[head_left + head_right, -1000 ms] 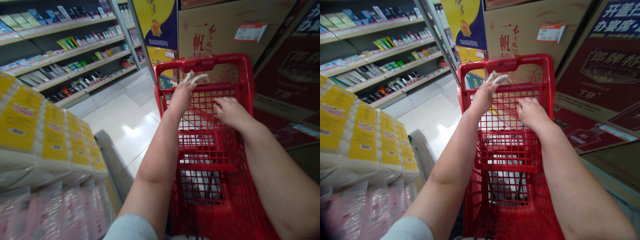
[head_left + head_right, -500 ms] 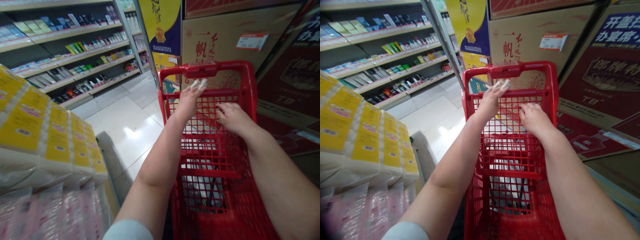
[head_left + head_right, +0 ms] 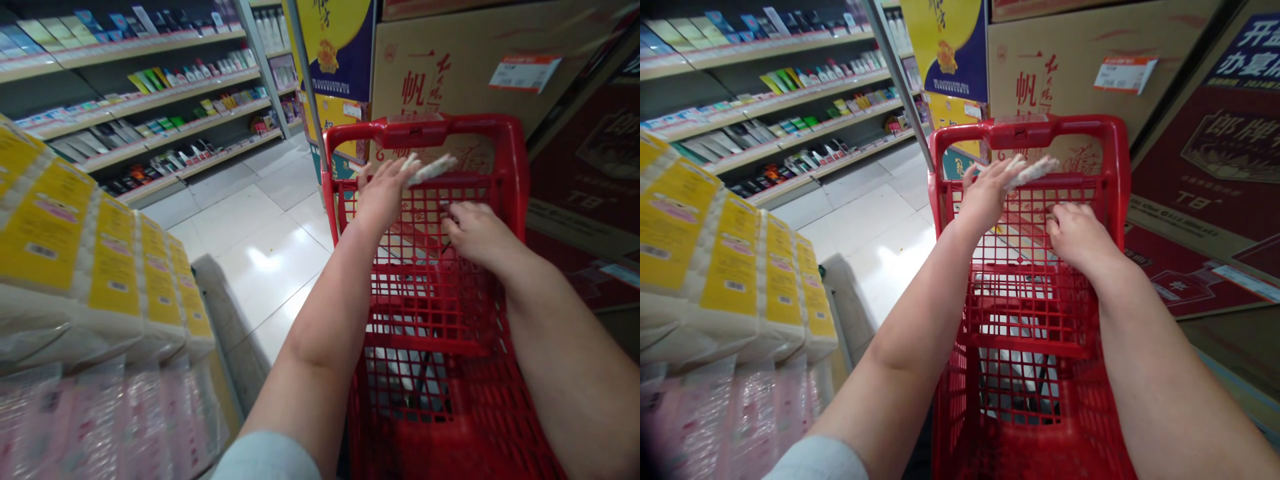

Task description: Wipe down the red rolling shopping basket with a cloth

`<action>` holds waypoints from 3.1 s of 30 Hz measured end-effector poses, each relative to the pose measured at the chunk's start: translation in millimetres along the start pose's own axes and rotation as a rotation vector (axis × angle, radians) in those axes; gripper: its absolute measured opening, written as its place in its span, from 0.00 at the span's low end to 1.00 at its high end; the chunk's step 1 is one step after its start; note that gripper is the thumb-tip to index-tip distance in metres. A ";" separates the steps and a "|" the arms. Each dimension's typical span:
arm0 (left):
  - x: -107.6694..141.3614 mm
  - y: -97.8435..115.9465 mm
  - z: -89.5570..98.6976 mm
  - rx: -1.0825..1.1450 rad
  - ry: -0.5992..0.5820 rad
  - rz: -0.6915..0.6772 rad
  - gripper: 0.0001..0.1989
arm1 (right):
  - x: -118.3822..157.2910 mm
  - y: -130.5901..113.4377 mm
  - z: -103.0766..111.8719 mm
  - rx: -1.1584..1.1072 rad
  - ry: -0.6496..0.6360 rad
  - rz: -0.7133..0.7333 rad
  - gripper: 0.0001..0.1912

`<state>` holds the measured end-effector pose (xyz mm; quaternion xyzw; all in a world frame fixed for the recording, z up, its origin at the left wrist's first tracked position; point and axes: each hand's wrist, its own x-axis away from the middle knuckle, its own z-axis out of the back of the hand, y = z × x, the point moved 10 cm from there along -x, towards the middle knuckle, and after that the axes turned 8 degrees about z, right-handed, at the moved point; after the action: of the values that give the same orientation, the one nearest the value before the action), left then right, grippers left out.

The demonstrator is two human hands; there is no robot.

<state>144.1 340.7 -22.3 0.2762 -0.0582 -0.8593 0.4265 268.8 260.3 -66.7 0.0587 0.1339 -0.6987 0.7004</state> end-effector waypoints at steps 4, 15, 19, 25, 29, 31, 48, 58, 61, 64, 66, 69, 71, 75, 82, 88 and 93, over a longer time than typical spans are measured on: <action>3.1 -3.0 1.6 -0.104 -0.001 0.090 0.29 | -0.8 0.2 0.6 -0.009 0.028 0.024 0.22; 2.5 26.7 -17.5 -0.073 -0.027 -0.146 0.27 | -2.3 4.0 -1.3 -0.027 0.031 0.015 0.21; 5.9 29.9 -17.3 -0.055 -0.059 -0.200 0.29 | -2.3 4.2 -3.0 -0.012 0.021 0.030 0.20; 4.3 25.5 -13.2 -0.019 -0.025 -0.112 0.26 | -2.4 2.6 -1.1 -0.028 0.044 0.056 0.20; 9.6 46.5 -25.0 -0.013 -0.099 -0.260 0.25 | -2.2 2.9 -1.9 -0.007 0.035 0.060 0.20; 1.9 25.6 -13.2 -0.019 -0.019 -0.084 0.26 | -1.4 1.7 -0.6 -0.016 0.036 0.065 0.21; -6.1 27.5 -42.8 0.094 -0.150 -0.135 0.21 | -3.0 4.2 12.3 -0.034 0.046 -0.062 0.16; 1.9 29.1 -20.9 0.002 -0.054 -0.164 0.23 | -1.8 3.2 9.9 -0.092 0.039 -0.044 0.18; 4.7 32.9 -24.6 -0.027 -0.081 -0.192 0.23 | -2.3 1.3 10.0 -0.092 0.032 -0.030 0.18; -1.7 7.2 -15.6 0.000 -0.033 0.037 0.27 | -3.4 0.0 8.9 -0.094 0.020 -0.008 0.18; -3.3 1.9 -14.1 0.037 -0.039 0.053 0.29 | -3.9 0.6 8.5 -0.092 0.027 -0.005 0.18; -2.7 8.2 -15.5 0.007 -0.061 -0.090 0.30 | -3.6 2.1 8.3 -0.091 0.043 -0.007 0.18; -3.8 0.4 -7.2 -0.051 0.016 -0.070 0.32 | -3.1 2.4 7.9 -0.097 0.047 -0.005 0.18; -4.7 -16.2 6.7 -0.058 0.114 0.097 0.30 | -3.0 3.5 7.3 -0.105 0.047 -0.010 0.18; -1.6 2.7 -5.5 0.002 -0.020 -0.010 0.23 | -2.4 2.3 7.3 -0.096 0.066 0.008 0.19; -1.2 2.3 -2.8 0.005 0.013 -0.005 0.23 | -2.0 0.8 6.8 -0.071 0.069 0.009 0.20; 2.1 7.5 -0.5 -0.033 0.001 0.011 0.23 | -0.5 -0.7 7.6 -0.069 0.081 0.011 0.19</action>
<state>148.6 334.4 -21.1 0.2694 -0.0452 -0.8577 0.4357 268.9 258.7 -59.2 0.0633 0.1859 -0.6866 0.7000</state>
